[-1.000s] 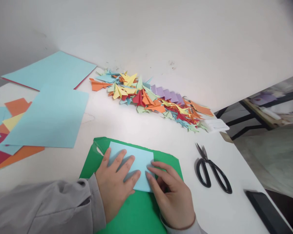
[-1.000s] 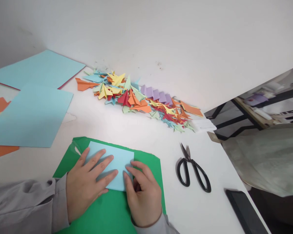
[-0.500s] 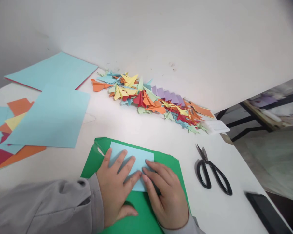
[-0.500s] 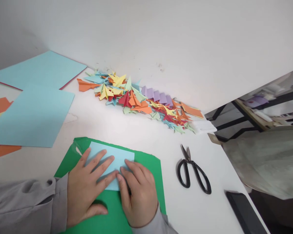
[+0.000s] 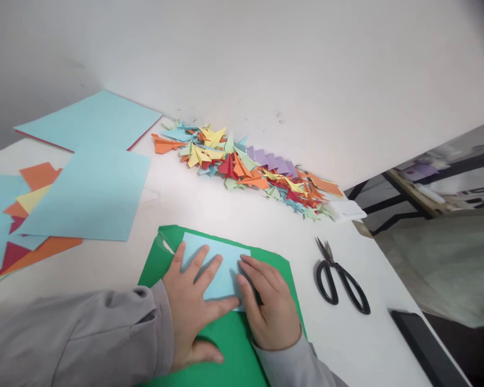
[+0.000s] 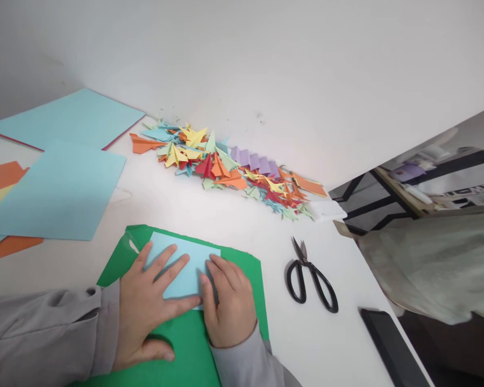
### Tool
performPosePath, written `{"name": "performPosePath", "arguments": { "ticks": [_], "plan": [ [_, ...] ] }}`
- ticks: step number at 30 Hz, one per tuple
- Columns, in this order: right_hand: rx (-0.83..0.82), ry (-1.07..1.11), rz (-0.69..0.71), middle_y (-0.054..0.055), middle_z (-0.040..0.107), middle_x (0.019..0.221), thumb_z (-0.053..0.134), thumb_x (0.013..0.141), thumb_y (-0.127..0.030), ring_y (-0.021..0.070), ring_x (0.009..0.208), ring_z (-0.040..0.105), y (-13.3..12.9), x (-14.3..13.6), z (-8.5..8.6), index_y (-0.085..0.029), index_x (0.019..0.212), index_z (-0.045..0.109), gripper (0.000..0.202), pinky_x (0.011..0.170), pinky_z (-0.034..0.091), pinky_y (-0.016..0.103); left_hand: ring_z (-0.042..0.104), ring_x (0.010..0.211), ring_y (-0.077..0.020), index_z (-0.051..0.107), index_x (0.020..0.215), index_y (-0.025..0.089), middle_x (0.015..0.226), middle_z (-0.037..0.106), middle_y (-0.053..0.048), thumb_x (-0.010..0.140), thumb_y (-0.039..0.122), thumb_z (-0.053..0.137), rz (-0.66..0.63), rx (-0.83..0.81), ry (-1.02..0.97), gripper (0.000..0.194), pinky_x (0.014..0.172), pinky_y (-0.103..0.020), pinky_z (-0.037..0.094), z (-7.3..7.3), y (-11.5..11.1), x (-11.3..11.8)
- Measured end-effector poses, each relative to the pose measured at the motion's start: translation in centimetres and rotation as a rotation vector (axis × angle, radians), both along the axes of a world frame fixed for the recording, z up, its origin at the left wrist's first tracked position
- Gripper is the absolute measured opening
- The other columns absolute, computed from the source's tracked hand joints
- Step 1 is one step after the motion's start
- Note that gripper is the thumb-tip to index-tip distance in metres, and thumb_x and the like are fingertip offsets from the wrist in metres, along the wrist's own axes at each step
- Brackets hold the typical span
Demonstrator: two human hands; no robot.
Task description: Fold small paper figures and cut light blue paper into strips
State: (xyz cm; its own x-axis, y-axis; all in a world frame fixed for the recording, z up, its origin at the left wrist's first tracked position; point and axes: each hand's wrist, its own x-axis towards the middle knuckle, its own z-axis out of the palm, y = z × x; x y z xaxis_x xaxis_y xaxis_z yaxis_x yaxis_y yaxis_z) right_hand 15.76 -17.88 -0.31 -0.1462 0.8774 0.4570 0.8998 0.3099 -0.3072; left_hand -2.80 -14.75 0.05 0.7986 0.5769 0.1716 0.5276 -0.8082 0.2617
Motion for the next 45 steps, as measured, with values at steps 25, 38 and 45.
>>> {"name": "performPosePath", "arguments": {
  "ticks": [25,38,45],
  "plan": [
    [-0.039,-0.291,-0.141,0.017,0.056,0.108,0.041,0.084,-0.037,0.0284,0.096,0.048,0.0,0.3,-1.2,-0.01,0.11,0.05,0.038,0.074,0.041,0.042,0.018,0.126,-0.0412,0.044,0.121,0.037,0.14,0.03,-0.009,0.061,0.068,0.05,-0.022,-0.006,0.001,0.068,0.092,-0.068,0.005,-0.6,0.0,0.0],
    [-0.02,-0.376,-0.257,0.015,0.056,0.112,0.028,0.088,-0.042,0.0282,0.099,0.048,-0.1,-0.2,-2.2,-0.01,0.11,0.051,0.045,0.078,0.04,0.04,0.01,0.128,-0.0439,0.037,0.126,0.04,0.144,0.02,-0.008,0.052,0.078,0.043,-0.047,-0.121,0.014,0.083,0.091,-0.069,-0.002,0.2,0.0,-0.6],
    [-0.082,-0.312,-0.242,0.014,0.054,0.117,0.028,0.086,-0.047,0.0274,0.105,0.046,-0.4,-0.1,-2.1,-0.012,0.114,0.049,0.049,0.082,0.039,0.041,0.012,0.127,-0.0438,0.045,0.121,0.037,0.143,0.024,-0.008,0.054,0.077,0.043,-0.056,-0.124,0.019,0.078,0.092,-0.068,-0.003,0.6,0.1,-0.6]
  ]
}}
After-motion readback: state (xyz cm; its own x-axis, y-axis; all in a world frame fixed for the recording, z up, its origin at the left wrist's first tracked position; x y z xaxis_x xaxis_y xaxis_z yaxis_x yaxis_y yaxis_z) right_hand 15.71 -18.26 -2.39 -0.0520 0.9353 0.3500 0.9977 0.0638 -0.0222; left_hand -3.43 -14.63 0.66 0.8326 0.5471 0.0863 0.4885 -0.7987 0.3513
